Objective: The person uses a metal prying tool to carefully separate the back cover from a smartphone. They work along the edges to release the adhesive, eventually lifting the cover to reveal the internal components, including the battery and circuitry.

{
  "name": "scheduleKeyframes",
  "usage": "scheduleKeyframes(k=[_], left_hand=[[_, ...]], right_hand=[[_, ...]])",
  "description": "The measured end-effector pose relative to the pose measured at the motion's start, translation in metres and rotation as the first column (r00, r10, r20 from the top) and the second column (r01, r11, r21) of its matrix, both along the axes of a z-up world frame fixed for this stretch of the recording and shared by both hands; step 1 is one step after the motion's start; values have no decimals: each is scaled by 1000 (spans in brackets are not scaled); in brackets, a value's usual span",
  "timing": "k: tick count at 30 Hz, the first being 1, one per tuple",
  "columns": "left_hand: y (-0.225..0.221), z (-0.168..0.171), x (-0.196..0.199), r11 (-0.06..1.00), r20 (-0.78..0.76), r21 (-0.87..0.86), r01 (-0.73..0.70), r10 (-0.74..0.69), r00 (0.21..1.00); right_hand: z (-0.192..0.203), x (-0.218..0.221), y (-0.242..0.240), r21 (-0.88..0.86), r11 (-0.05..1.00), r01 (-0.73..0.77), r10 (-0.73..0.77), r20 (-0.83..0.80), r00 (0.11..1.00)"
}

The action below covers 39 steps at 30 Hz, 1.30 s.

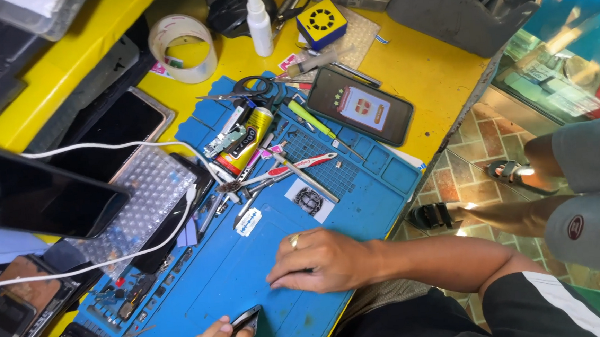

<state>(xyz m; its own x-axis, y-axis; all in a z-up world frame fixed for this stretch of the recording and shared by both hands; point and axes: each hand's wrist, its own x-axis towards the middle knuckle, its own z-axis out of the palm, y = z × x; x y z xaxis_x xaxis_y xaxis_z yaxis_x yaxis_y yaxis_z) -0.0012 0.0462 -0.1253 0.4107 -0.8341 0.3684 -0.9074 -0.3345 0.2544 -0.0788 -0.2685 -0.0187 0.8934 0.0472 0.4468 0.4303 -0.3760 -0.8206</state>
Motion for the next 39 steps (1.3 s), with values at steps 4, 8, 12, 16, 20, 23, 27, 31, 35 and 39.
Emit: scheduleKeyframes(k=[4,8,12,16,20,23,27,31,35,39], left_hand=[[-42,78,2,993,-58,95,-63,68,996],[-50,127,8,973,179,-163,166,-136,974],[-38,129,8,967,181,-156,203,-174,968],[-40,125,11,962,214,-170,215,-177,961],[-43,121,13,960,224,-192,205,-161,961],[-44,122,14,962,225,-179,206,-164,960],[-44,120,14,961,211,-175,214,-176,962],[-42,118,15,958,211,-157,240,-205,956],[-42,117,15,958,225,-161,238,-199,954],[-42,116,14,958,235,-157,239,-199,951]], right_hand=[[17,2,-8,53,996,73,-74,19,997],[16,-3,6,45,992,116,-107,-176,979],[5,-8,28,-80,993,84,-98,-190,977],[0,-7,38,-39,998,41,-48,-202,978],[6,-3,40,-9,1000,-24,23,-56,998],[2,3,39,-60,994,-95,94,-14,995],[-8,10,40,-222,966,-130,146,54,988],[-12,10,41,-272,954,-125,146,61,987],[-12,11,40,-326,935,-136,171,83,982],[-17,9,39,-346,926,-150,188,81,979]])
